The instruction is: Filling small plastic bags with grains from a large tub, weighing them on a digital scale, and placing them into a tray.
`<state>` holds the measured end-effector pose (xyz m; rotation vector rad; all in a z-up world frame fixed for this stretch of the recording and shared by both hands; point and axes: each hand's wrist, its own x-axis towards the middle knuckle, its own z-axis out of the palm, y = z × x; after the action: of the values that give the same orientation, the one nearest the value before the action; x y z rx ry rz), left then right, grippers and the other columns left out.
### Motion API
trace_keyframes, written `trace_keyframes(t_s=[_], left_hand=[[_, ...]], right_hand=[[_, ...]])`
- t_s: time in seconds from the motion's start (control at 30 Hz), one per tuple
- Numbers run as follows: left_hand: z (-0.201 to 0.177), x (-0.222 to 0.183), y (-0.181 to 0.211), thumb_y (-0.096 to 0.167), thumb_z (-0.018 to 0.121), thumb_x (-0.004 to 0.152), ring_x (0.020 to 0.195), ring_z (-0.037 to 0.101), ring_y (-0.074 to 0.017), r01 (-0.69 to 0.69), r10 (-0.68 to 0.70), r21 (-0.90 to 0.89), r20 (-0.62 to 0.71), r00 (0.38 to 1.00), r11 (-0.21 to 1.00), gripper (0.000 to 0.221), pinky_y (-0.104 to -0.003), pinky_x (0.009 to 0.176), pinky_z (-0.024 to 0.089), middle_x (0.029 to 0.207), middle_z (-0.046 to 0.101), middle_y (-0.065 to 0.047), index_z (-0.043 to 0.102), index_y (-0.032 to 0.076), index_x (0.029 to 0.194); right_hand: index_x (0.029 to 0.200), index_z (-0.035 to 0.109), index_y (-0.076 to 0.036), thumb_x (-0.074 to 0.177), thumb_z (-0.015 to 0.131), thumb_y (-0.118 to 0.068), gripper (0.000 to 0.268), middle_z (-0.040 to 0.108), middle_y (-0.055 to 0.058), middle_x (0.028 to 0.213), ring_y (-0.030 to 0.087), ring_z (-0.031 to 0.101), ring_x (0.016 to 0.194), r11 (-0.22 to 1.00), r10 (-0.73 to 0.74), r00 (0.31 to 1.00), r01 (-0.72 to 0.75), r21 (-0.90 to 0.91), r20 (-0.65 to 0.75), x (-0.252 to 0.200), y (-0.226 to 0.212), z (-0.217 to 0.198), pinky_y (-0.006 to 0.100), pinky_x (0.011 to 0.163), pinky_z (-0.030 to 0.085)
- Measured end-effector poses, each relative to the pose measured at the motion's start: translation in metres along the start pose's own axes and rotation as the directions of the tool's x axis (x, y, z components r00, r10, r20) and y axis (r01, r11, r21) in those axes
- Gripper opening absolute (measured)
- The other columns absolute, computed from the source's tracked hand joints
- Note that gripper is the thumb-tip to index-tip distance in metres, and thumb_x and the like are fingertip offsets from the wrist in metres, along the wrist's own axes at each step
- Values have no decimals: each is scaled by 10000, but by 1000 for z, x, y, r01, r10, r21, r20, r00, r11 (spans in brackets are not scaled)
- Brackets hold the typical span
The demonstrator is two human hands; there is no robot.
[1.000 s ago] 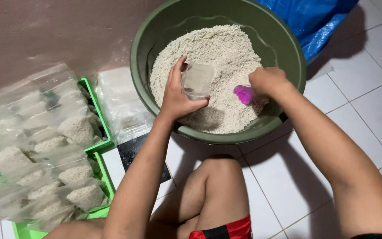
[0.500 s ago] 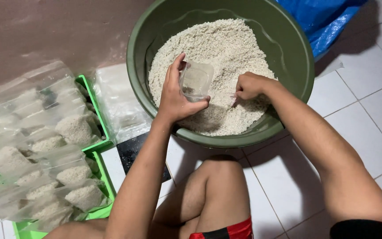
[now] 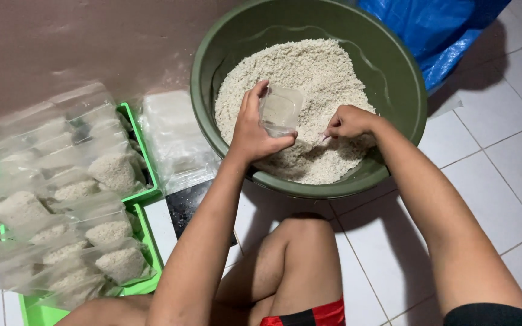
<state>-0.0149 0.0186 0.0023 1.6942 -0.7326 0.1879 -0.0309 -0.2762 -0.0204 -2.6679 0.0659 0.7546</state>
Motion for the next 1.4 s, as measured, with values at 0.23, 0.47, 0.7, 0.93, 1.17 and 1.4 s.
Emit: trace_keyframes(t_s=[0.23, 0.47, 0.7, 0.93, 1.17, 1.4], left_hand=[[11, 2, -20, 288, 940, 449, 1261, 532, -366, -32, 33, -18, 24, 999, 999, 1085, -479, 1138, 399, 1283, 522, -149, 438, 72, 1386], [8, 6, -12, 354, 932, 528, 1260, 509, -324, -29, 24, 50, 95, 995, 998, 1041, -437, 1108, 403, 1317, 488, -143, 412, 62, 1381], [10, 10, -14, 442, 913, 613, 1250, 481, -320, -65, 40, 161, 155, 987, 985, 1036, -445, 1069, 417, 1354, 469, -169, 363, 48, 1398], [9, 10, -11, 413, 861, 627, 1267, 480, -328, -88, 58, 180, 162, 985, 980, 999, -439, 1077, 410, 1361, 483, -164, 382, 20, 1411], [10, 9, -17, 428, 880, 622, 1285, 478, -338, -95, 66, 200, 149, 987, 975, 1006, -437, 1076, 405, 1384, 490, -172, 400, 35, 1415], [14, 9, -20, 416, 842, 669, 1305, 463, -352, -132, 103, 196, 149, 983, 972, 946, -430, 1106, 381, 1386, 493, -203, 425, -12, 1402]], right_hand=[[790, 795, -127, 847, 649, -254, 202, 689, 81, 635, 201, 568, 651, 990, -14, 986, 37, 134, -169, -63, -7, -46, 352, 648, 451], [850, 813, -106, 907, 679, -245, 201, 622, 60, 545, 146, 390, 525, 995, -12, 944, 45, 93, -329, -124, -29, -101, 315, 522, 302], [842, 808, -90, 934, 696, -298, 254, 390, 27, 425, 119, 226, 428, 996, -43, 939, 69, 63, -342, -156, -74, -129, 301, 442, 161], [909, 830, -137, 932, 659, -331, 260, 776, 11, 743, 121, 509, 559, 990, -99, 966, 71, -125, -239, -137, -111, -116, 305, 571, 367], [823, 737, -68, 962, 571, -257, 288, 655, 77, 653, 188, 529, 581, 938, 38, 985, -93, -335, -166, -149, -193, -116, 356, 568, 412], [1303, 601, -68, 755, 863, -466, 726, 620, 51, 1207, 298, 680, 961, 756, 300, 944, -321, -570, -134, -117, -264, -95, 449, 727, 582]])
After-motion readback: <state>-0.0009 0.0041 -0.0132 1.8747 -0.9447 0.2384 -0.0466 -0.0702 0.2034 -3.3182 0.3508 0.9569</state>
